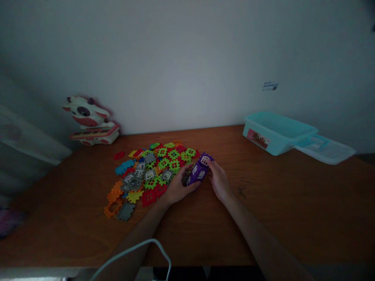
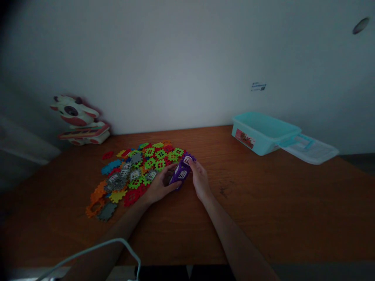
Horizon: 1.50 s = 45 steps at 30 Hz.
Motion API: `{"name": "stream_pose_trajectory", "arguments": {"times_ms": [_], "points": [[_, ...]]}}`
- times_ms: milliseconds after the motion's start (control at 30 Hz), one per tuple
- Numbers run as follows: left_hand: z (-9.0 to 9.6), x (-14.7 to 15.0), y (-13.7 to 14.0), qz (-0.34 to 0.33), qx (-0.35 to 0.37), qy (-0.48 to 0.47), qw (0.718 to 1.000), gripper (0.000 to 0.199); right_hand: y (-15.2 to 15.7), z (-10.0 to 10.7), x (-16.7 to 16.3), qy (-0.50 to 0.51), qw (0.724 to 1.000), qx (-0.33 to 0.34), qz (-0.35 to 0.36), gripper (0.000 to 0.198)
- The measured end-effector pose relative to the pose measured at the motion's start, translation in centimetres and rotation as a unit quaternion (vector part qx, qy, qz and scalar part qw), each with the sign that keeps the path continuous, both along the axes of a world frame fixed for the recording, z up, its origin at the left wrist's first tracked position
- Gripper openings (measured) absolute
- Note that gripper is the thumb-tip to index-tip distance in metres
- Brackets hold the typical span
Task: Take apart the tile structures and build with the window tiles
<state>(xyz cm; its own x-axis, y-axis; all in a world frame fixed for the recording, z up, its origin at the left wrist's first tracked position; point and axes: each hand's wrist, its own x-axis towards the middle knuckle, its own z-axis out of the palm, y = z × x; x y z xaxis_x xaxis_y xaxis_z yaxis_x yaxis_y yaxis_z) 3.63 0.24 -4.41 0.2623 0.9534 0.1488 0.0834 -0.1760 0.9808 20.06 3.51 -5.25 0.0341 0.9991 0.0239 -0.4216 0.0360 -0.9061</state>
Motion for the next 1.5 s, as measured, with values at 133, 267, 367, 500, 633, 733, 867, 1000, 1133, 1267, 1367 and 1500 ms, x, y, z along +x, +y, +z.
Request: {"name": "stream_pose_trajectory", "arguments": {"times_ms": [133,267,367,500,633,733,867,1000,1133,1267,1367,1500], "points": [[-0.7,-0.1,0.1,-0.019,-0.031,0.004,0.999,0.071,-0.1,0.0,-0.1,0.004,1.000,0.013,0.015,0.036],[-1.1,-0.2,0.2,-0.006,-0.011,0.017,1.000,0.062,-0.4,0.6,-0.1,-0.022,0.999,0.018,0.037,0.040],[-0.9,0.0,0.2,0.026,0.001,-0.029,0.999,0.060,-0.6,0.8,-0.2,-0.078,0.995,0.024,0.053,0.046],[-0.3,0.3,0.5,0.119,0.009,-0.127,0.985,0.063,-1.0,0.0,-0.6,-0.126,0.986,0.046,0.096,0.051],[-0.2,0.1,1.0,0.199,-0.013,-0.191,0.961,0.058,-2.0,-0.5,-0.8,-0.201,0.966,0.083,0.140,0.060],[-0.5,-0.1,1.0,0.215,-0.011,-0.184,0.959,0.057,-2.7,-0.4,-0.8,-0.262,0.946,0.118,0.149,0.067],[-0.9,0.4,0.4,0.112,0.005,-0.142,0.983,0.062,-2.7,-0.2,-1.0,-0.245,0.949,0.140,0.143,0.053],[-1.1,1.3,-0.3,0.045,0.014,-0.112,0.993,0.068,-1.6,0.2,-0.6,-0.216,0.971,0.094,0.051,0.046],[-1.1,1.4,-0.3,0.044,-0.014,-0.059,0.997,0.061,-0.4,0.5,1.1,-0.251,0.958,0.057,-0.130,0.049],[-1.3,1.3,0.0,0.025,-0.029,-0.023,0.999,0.047,0.0,-0.1,2.2,-0.385,0.911,0.086,-0.123,0.052],[-1.5,1.3,0.1,0.028,-0.032,-0.024,0.999,0.046,0.1,-0.4,2.3,-0.408,0.904,0.082,-0.101,0.050],[-1.4,1.5,0.3,0.052,-0.045,-0.011,0.998,0.046,0.8,-0.5,3.0,-0.349,0.925,0.041,-0.143,0.055]]}}
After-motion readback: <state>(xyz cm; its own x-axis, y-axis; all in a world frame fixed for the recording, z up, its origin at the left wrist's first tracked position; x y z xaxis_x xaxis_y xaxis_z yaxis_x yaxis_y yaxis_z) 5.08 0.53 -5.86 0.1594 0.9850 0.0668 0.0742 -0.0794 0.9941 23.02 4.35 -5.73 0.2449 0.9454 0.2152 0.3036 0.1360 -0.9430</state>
